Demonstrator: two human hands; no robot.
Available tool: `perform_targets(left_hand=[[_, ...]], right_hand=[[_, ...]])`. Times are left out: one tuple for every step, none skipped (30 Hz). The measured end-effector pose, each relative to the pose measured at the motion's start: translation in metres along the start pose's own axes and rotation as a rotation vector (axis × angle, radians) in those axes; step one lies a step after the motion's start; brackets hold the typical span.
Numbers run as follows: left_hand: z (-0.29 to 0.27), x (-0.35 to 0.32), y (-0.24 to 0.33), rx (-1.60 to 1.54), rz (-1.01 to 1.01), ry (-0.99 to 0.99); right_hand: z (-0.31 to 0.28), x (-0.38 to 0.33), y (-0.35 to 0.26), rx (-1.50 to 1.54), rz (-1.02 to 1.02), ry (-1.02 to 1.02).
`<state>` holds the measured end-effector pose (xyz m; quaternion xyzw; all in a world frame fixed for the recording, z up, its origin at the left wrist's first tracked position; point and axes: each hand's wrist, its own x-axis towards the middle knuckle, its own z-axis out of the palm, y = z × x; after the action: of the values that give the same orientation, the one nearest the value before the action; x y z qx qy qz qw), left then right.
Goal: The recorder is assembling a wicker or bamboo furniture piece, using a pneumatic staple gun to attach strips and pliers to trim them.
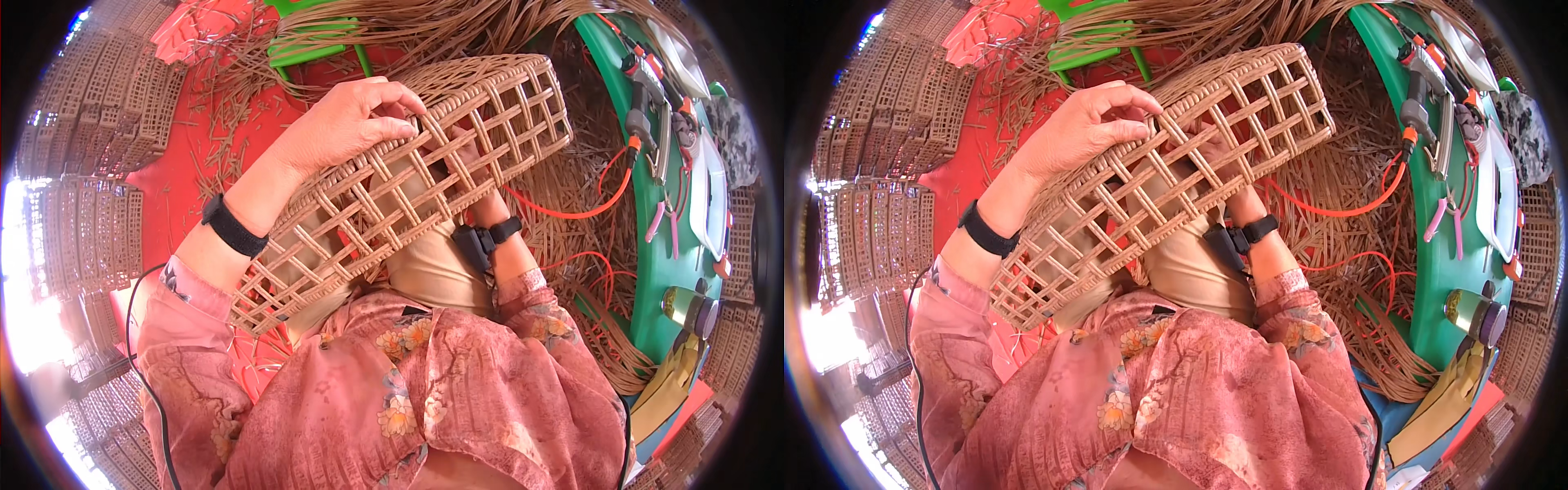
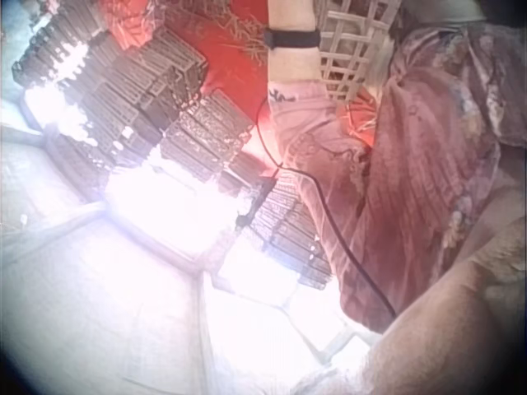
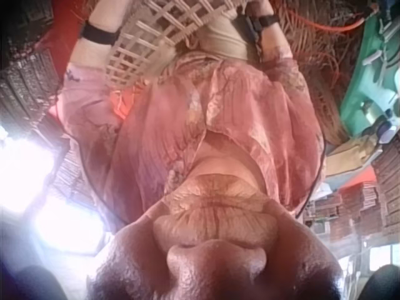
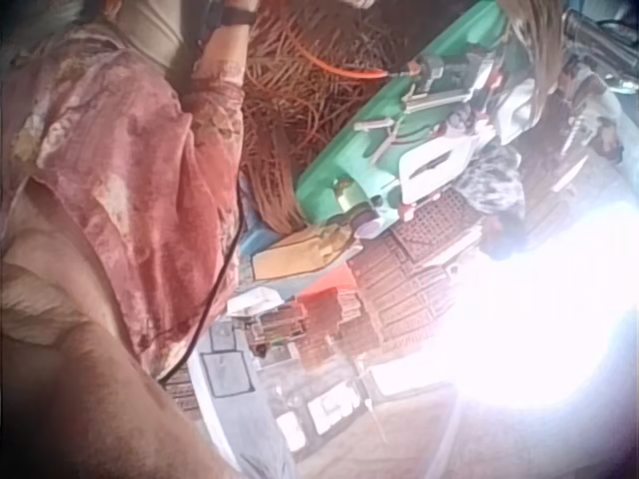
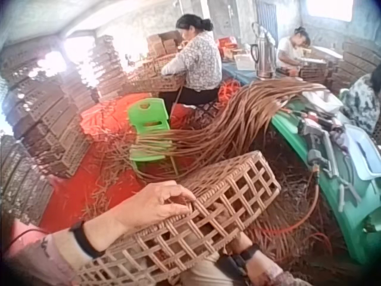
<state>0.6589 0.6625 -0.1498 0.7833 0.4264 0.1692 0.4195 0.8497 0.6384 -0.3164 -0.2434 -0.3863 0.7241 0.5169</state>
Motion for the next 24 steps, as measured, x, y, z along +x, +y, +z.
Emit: perform_targets(left_hand=[[-0.001, -0.001, -0.002, -0.001, 0.002, -0.001], [-0.003, -0.003, -0.004, -0.011, 0.021, 0.001], [-0.003, -0.004, -0.006, -0.021, 0.041, 0.002], [-0.004, -0.004, -0.006, -0.021, 0.043, 0.003], [-0.003, -0.003, -0.006, -0.028, 0.044, 0.003], [-0.002, -0.004, -0.006, -0.036, 0.045, 0.004], [-0.001, -0.004, -0.006, -0.036, 0.046, 0.007], [0.002, -0.004, -0.008, -0.067, 0.02, 0.012], [0.004, -0.004, -0.008, -0.098, -0.006, 0.018], [0.006, -0.006, -0.008, -0.1, -0.004, 0.02], [0.008, -0.008, -0.006, -0.089, -0.013, 0.061], [0.008, -0.009, -0.005, -0.078, -0.022, 0.102], [0.009, -0.009, -0.006, -0.083, -0.018, 0.102], [0.01, -0.008, -0.007, -0.084, -0.031, 0.113], [0.014, -0.003, -0.004, -0.09, -0.033, 0.115], [0.014, -0.004, -0.008, -0.089, -0.034, 0.125], [0.013, -0.005, -0.013, -0.082, -0.036, 0.142], [0.014, -0.003, -0.014, -0.083, -0.028, 0.148], [0.015, -0.001, -0.011, -0.092, -0.014, 0.143], [0.015, 0.002, -0.006, -0.105, -0.012, 0.131], [0.015, 0.003, -0.004, -0.114, -0.014, 0.123], [0.014, 0.0, -0.004, -0.118, -0.003, 0.127], [0.014, -0.002, -0.004, -0.081, 0.03, 0.141], [0.013, -0.004, -0.004, -0.043, 0.072, 0.156]], right_hand=[[0.002, -0.001, -0.003, 0.001, 0.005, -0.011], [0.004, -0.001, -0.006, 0.003, 0.01, -0.023], [0.007, 0.0, -0.008, 0.001, 0.009, -0.023], [0.01, 0.0, -0.011, -0.099, 0.008, -0.006], [0.012, 0.0, -0.012, -0.199, 0.007, 0.012], [0.01, 0.001, -0.012, -0.202, 0.008, 0.012], [0.007, 0.001, -0.009, -0.182, 0.012, -0.017], [0.003, 0.001, -0.006, -0.164, 0.017, -0.044], [0.001, 0.001, -0.003, -0.167, 0.018, -0.044], [-0.001, 0.001, 0.001, -0.104, 0.032, -0.032], [-0.004, 0.0, 0.004, -0.041, 0.046, -0.018], [-0.006, -0.001, 0.006, -0.046, 0.046, -0.016], [-0.01, -0.005, 0.008, -0.061, 0.041, 0.039], [-0.017, -0.009, 0.011, -0.08, 0.033, 0.096], [-0.054, -0.016, 0.033, -0.897, -0.431, 0.029], [-0.052, -0.021, 0.029, -0.898, -0.434, 0.019], [-0.041, -0.034, 0.021, -0.627, -0.214, 0.244], [-0.037, -0.05, 0.012, -0.356, 0.006, 0.472], [-0.061, -0.073, 0.013, -0.406, 0.068, 0.525], [-0.082, -0.095, 0.012, -0.459, 0.126, 0.582], [-0.069, -0.107, -0.004, -0.473, 0.117, 0.59], [-0.044, -0.115, -0.032, -0.489, 0.084, 0.649], [-0.021, -0.126, -0.064, -0.516, 0.046, 0.724], [-0.009, -0.133, -0.091, -0.551, 0.058, 0.764]])
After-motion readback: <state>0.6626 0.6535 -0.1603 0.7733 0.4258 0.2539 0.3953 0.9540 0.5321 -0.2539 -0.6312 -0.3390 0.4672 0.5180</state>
